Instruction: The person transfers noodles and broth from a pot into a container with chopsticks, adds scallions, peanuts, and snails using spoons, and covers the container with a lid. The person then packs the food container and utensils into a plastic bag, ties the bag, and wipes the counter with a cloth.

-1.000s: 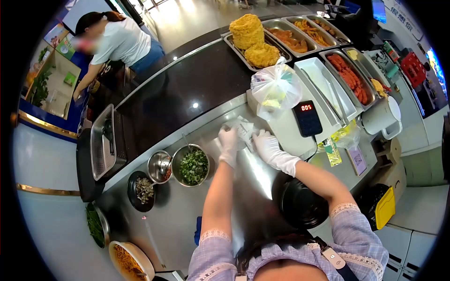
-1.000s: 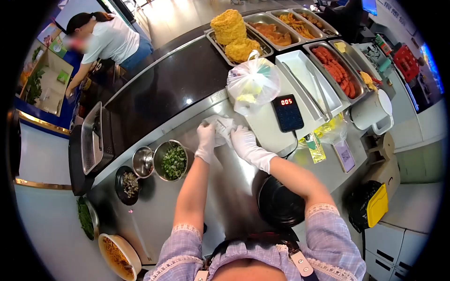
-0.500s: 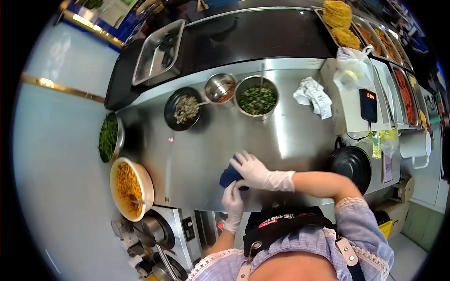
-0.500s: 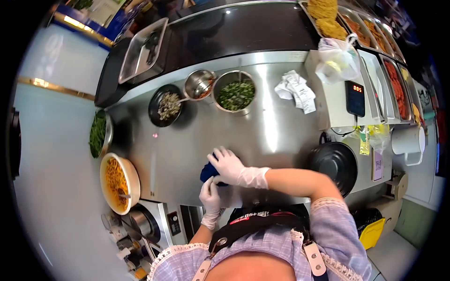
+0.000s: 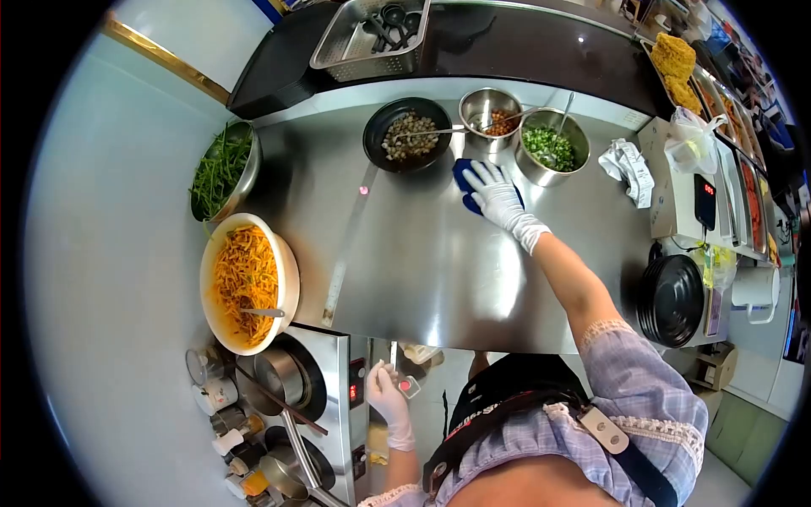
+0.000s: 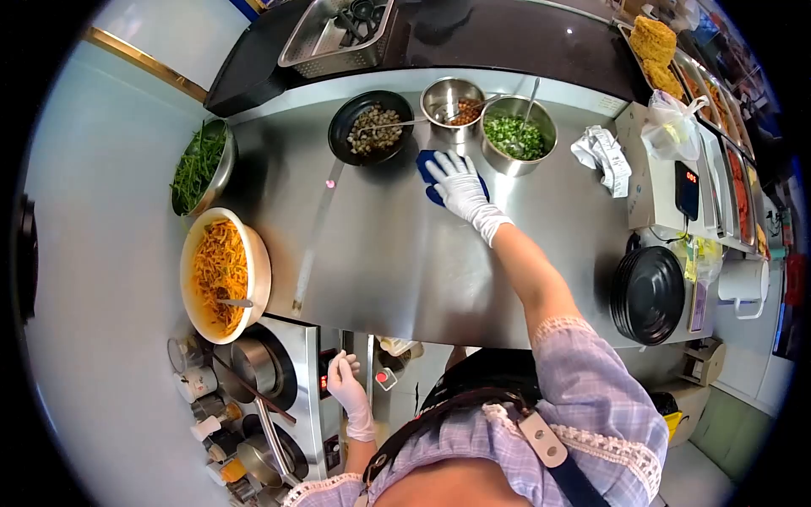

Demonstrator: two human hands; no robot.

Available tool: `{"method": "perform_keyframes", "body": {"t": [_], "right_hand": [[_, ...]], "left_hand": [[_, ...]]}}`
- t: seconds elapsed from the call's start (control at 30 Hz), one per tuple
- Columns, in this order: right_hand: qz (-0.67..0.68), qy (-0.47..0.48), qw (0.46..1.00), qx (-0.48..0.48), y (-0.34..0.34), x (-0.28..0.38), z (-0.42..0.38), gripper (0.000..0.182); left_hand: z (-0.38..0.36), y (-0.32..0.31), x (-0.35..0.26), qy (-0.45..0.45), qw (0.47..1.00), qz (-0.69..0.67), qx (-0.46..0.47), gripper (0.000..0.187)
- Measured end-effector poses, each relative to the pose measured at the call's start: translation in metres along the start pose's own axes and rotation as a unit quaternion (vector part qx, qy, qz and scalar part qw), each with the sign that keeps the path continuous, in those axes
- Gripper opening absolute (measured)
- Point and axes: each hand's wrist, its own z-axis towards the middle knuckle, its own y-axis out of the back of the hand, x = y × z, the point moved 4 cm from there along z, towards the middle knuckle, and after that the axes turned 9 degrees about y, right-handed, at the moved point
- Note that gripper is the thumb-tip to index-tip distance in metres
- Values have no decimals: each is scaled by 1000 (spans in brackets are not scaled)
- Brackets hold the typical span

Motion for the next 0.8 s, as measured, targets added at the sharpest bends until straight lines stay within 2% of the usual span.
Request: {"method": "perform_keyframes", "body": {"t": [0.03,0.07,0.1,0.13,0.17,0.2,0.23,0.3,0.37,0.43,0.47,0.5,0.53,0.57,0.67,0.7,0.73,0.77,0.8], "right_hand": [[-44,49,998,14,0,15,5,48],[-40,25,998,31,0,41,14,44],[-22,42,994,103,-4,71,20,41],[112,25,970,214,14,113,25,42],[52,137,989,37,17,159,2,45],[112,167,978,51,9,198,-20,47],[156,180,964,118,1,233,-45,47],[136,250,955,88,15,267,-98,32],[118,195,967,112,28,238,-111,26],[58,1,991,125,34,156,-121,23],[-50,-3,998,49,74,109,-120,21],[-163,-128,978,17,94,51,-130,24],[-142,-246,958,36,115,7,-154,30],[-266,-248,930,-57,125,-18,-178,33],[-255,-315,910,-81,122,-5,-182,33],[-201,-283,937,-32,93,19,-179,35],[-58,-270,961,-4,55,56,-180,31],[-111,-107,987,54,62,120,-152,27],[-32,-77,996,37,71,167,-139,25]], "left_hand": [[2,8,6,12,1000,-15,-5,22],[3,16,6,5,1000,8,-8,22],[4,20,8,9,1000,12,-5,22],[6,24,9,12,1000,6,-5,23],[10,24,8,12,1000,-2,-3,23],[15,23,7,11,1000,1,3,23],[22,20,4,2,1000,-1,12,23],[36,9,-2,-16,999,-5,36,23],[44,-1,-13,-20,998,4,67,23],[45,-8,-26,-31,995,23,96,23],[47,-7,-29,-32,994,29,100,23],[47,-7,-28,-35,993,30,107,23],[47,-5,-26,-26,994,21,108,23],[47,-3,-22,-15,994,13,109,23],[48,-9,-8,18,991,32,127,24],[45,-14,-7,33,990,41,132,24],[44,-21,-4,29,987,44,152,25],[39,-30,-9,28,985,49,164,25],[32,-41,-17,28,981,57,181,25]]}}
